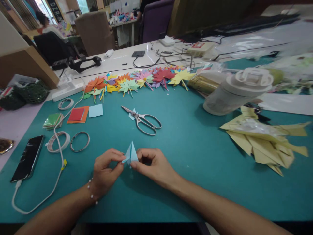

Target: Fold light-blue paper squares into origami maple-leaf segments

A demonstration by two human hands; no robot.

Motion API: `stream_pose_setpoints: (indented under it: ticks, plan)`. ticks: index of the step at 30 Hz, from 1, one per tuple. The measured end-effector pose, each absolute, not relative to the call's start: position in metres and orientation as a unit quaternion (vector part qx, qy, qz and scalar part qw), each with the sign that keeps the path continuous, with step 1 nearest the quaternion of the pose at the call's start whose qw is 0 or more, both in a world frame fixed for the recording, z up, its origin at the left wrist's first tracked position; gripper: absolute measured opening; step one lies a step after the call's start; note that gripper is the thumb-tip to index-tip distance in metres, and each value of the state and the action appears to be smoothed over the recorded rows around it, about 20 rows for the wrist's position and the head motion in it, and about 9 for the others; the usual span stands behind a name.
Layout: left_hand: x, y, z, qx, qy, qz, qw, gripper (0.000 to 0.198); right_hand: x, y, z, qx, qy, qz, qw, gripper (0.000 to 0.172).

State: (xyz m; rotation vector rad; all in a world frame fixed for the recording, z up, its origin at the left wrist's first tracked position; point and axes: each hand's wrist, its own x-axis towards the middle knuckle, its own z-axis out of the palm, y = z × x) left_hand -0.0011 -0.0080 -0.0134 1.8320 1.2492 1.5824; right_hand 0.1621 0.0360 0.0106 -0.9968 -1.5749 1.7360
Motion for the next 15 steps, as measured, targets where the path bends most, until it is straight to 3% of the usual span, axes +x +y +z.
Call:
stream_pose_setpoints:
  ticks: [8,15]
  plan:
    - [0.0007,-0.0073,-0.0062,0.694,0.444,0.539,0.176,0.017,0.1621,0.0373,0.0088,-0.393,-0.606,0.623,0.301,0.02]
    - [-0.0018,-0.0092,-0.0068,0.669,0.449,0.539,0.247,0.012,0.1615,0.0391,0.0107,-0.392,-0.613,0.62,0.294,0.017]
